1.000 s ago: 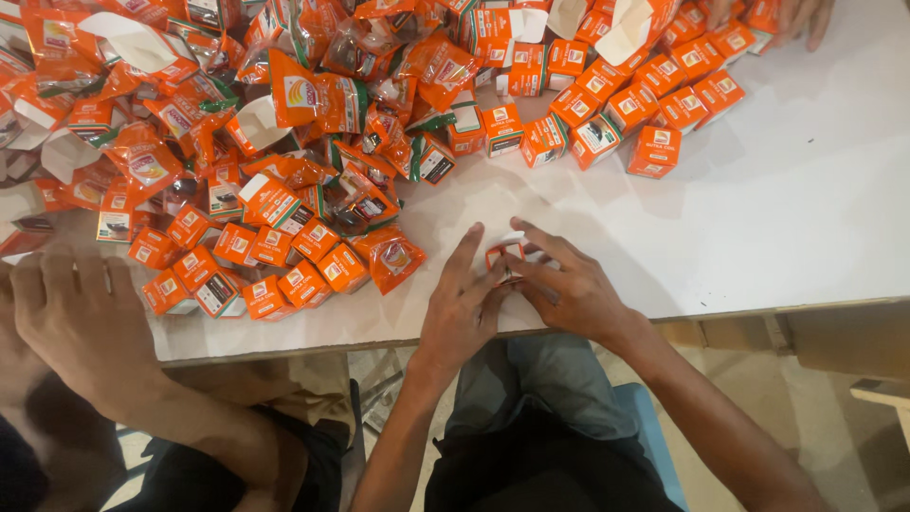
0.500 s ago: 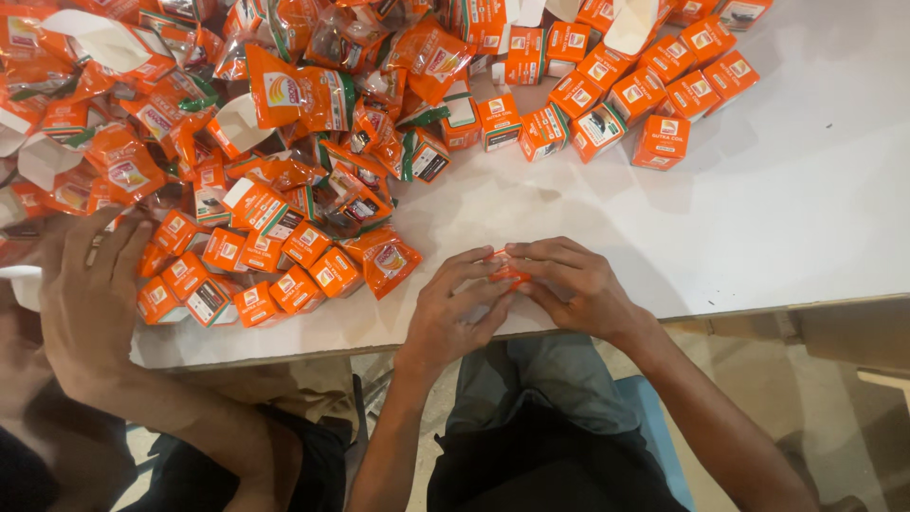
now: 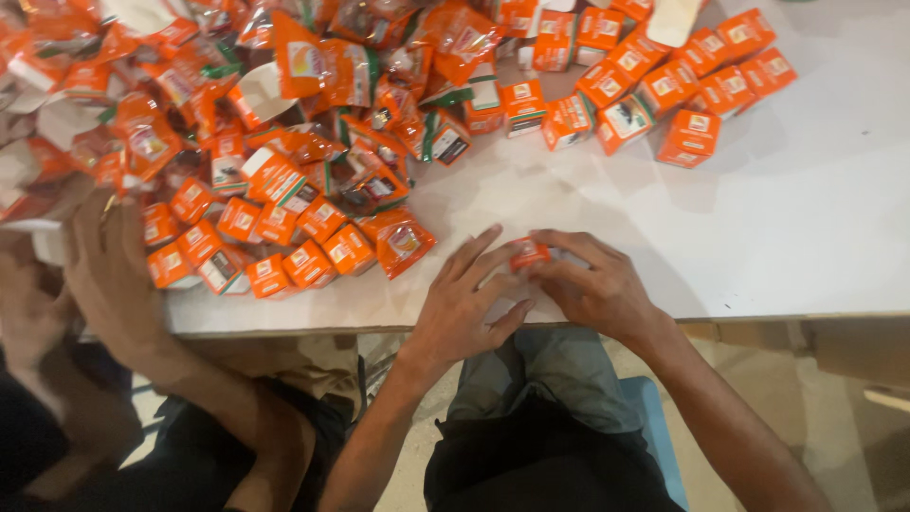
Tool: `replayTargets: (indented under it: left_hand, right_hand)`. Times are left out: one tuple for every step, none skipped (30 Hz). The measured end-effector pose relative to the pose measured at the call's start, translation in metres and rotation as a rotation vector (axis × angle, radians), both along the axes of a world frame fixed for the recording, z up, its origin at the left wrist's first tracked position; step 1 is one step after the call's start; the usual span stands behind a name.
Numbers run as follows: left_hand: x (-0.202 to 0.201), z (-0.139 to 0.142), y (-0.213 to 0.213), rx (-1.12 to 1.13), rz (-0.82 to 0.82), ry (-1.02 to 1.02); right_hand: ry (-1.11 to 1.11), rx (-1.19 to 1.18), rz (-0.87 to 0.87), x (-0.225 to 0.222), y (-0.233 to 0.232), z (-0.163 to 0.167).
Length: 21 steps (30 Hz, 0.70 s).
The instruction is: The person picks up small orange product boxes from a large pile on the table, opens each box, removes the plastic-wrapped item inside, and places the item onto a growing pile while setting the empty box aside. Other people at the table handle boxes in the same way.
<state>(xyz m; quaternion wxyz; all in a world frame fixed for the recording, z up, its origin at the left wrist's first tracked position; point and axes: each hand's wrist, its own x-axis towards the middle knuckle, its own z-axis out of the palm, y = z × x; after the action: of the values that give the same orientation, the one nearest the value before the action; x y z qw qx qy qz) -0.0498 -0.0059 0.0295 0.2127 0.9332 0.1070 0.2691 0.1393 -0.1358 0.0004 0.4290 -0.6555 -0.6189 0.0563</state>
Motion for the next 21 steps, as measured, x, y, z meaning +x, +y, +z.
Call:
replayTargets:
  left_hand:
    - [-0.004, 0.003, 0.004, 0.065, 0.005, 0.014]
    - [-0.009, 0.005, 0.009, 0.127, 0.147, 0.032]
    - [-0.017, 0.006, 0.015, 0.187, 0.282, 0.052]
    - [-0.025, 0.006, 0.022, 0.248, 0.408, 0.071]
    - [-0.029, 0.004, 0.029, 0.297, 0.443, 0.139]
    - [-0.031, 0.0, 0.035, 0.341, 0.481, 0.209]
    - [-0.032, -0.004, 0.037, 0.38, 0.523, 0.278]
    - [-0.031, -0.008, 0.037, 0.309, 0.487, 0.235]
    - [-0.028, -0.011, 0.035, 0.24, 0.445, 0.193]
    - [-0.024, -0.013, 0.031, 0.17, 0.402, 0.151]
    - [-0.018, -0.014, 0.024, -0.137, 0.416, 0.092]
    - [-0.012, -0.013, 0.016, -0.442, 0.417, 0.034]
    - [-0.007, -0.009, 0.012, -0.746, 0.406, -0.023]
    - [-0.004, -0.003, 0.011, -0.83, 0.255, -0.096]
    - [0.0, 0.005, 0.013, -0.912, 0.101, -0.17]
    - [0.004, 0.013, 0.016, -0.992, -0.055, -0.246]
    - [0.01, 0.021, 0.024, -0.729, 0.041, -0.239]
    - [0.018, 0.029, 0.036, -0.471, 0.138, -0.225]
    - [0.029, 0.035, 0.049, -0.211, 0.234, -0.213]
    - [0.045, 0.039, 0.059, -0.121, 0.257, -0.119]
    - [0.063, 0.042, 0.07, -0.03, 0.28, -0.024]
  right_hand:
    - [0.018, -0.051, -0.112, -0.001, 0.001, -0.003]
    - [0.036, -0.1, -0.229, 0.001, 0.001, -0.005]
    - [-0.084, -0.074, -0.33, 0.003, 0.0, -0.006]
    - [-0.202, -0.049, -0.439, 0.004, 0.001, -0.006]
    - [-0.322, -0.026, -0.547, 0.004, 0.003, -0.005]
    - [-0.316, 0.008, -0.5, 0.001, 0.005, -0.004]
    - [-0.313, 0.04, -0.45, -0.005, 0.008, -0.002]
    - [-0.312, 0.075, -0.399, -0.012, 0.013, 0.001]
    - [-0.198, 0.049, -0.246, -0.023, 0.02, 0.002]
    - [-0.085, 0.023, -0.094, -0.033, 0.027, 0.003]
    - [-0.061, 0.035, -0.025, -0.041, 0.034, 0.003]
    - [-0.038, 0.048, 0.039, -0.047, 0.039, 0.003]
    - [-0.016, 0.063, 0.1, -0.05, 0.041, 0.003]
    - [0.011, 0.034, 0.032, -0.049, 0.038, 0.002]
    - [0.036, 0.005, -0.034, -0.046, 0.031, 0.001]
    - [0.058, -0.024, -0.098, -0.041, 0.022, 0.001]
    - [0.11, -0.022, -0.151, -0.035, 0.012, 0.0]
    - [0.167, -0.024, -0.205, -0.03, 0.0, 0.0]
    - [0.222, -0.026, -0.256, -0.027, -0.009, 0.0]
    - [0.231, -0.015, -0.286, -0.026, -0.015, -0.001]
    - [0.242, -0.002, -0.315, -0.026, -0.019, -0.001]
